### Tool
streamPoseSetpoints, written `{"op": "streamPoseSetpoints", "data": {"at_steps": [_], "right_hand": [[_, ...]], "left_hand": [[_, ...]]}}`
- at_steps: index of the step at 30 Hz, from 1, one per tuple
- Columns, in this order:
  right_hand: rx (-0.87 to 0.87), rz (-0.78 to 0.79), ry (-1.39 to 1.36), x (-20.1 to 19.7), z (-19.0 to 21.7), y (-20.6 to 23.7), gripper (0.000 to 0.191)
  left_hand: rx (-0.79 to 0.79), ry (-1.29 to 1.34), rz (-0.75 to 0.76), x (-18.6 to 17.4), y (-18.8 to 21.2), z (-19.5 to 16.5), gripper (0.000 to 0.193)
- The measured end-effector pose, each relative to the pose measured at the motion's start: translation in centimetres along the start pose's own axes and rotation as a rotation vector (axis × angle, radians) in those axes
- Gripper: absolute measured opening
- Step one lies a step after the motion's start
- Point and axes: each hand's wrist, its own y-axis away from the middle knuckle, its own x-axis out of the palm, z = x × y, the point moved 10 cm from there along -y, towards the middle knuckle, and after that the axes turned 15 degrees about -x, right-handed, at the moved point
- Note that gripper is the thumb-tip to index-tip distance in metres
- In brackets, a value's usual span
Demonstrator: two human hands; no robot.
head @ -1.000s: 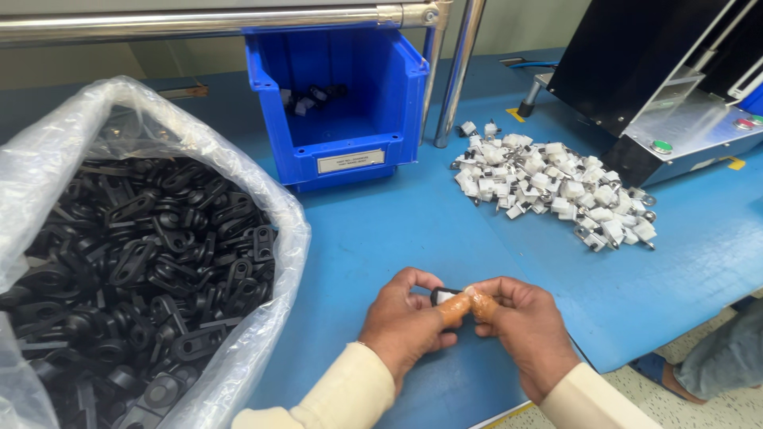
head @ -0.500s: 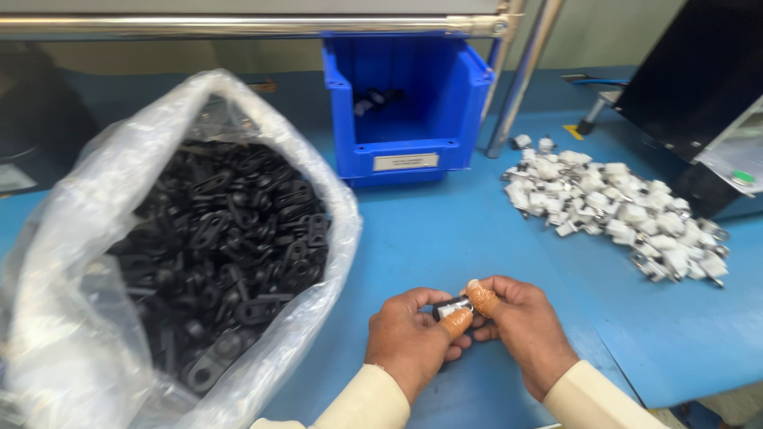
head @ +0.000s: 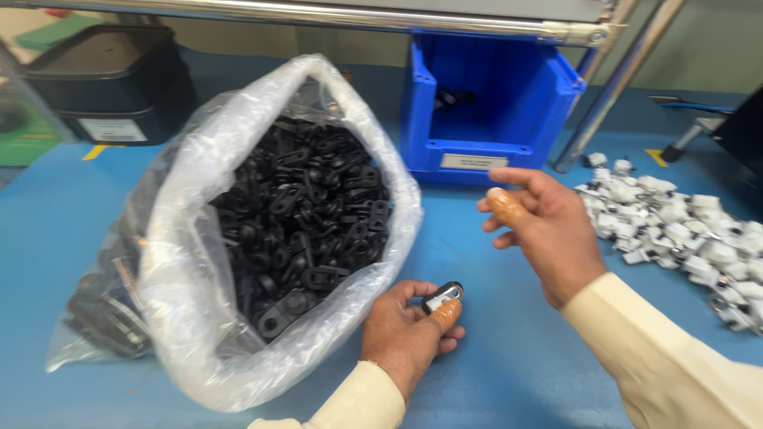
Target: The person repeatedly picks a black plastic part from a bag and a white plastic part from a pile, presses them together by hand, and places the assembled unit into a blue bin. The cycle continues with multiple units.
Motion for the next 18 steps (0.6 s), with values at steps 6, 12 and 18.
{"op": "streamPoseSetpoints", "data": {"at_steps": [6, 12, 18], "right_hand": [[0.244, -0.047, 0.014, -2.0, -2.9, 6.3, 0.029], [0.458, -0.353, -0.222, -7.1, -4.5, 14.6, 0.025], [0.553, -0.524, -0.309, -8.8, -5.2, 18.6, 0.025]], "left_hand": [[0.045, 0.025, 0.106, 3.4, -0.5, -1.6, 0.031], [-0.029, -0.135, 0.413, 11.1, 0.2, -0.6, 0.034], [-0.129, -0.315, 0.544, 13.9, 0.5, 2.0, 0.034]]}}
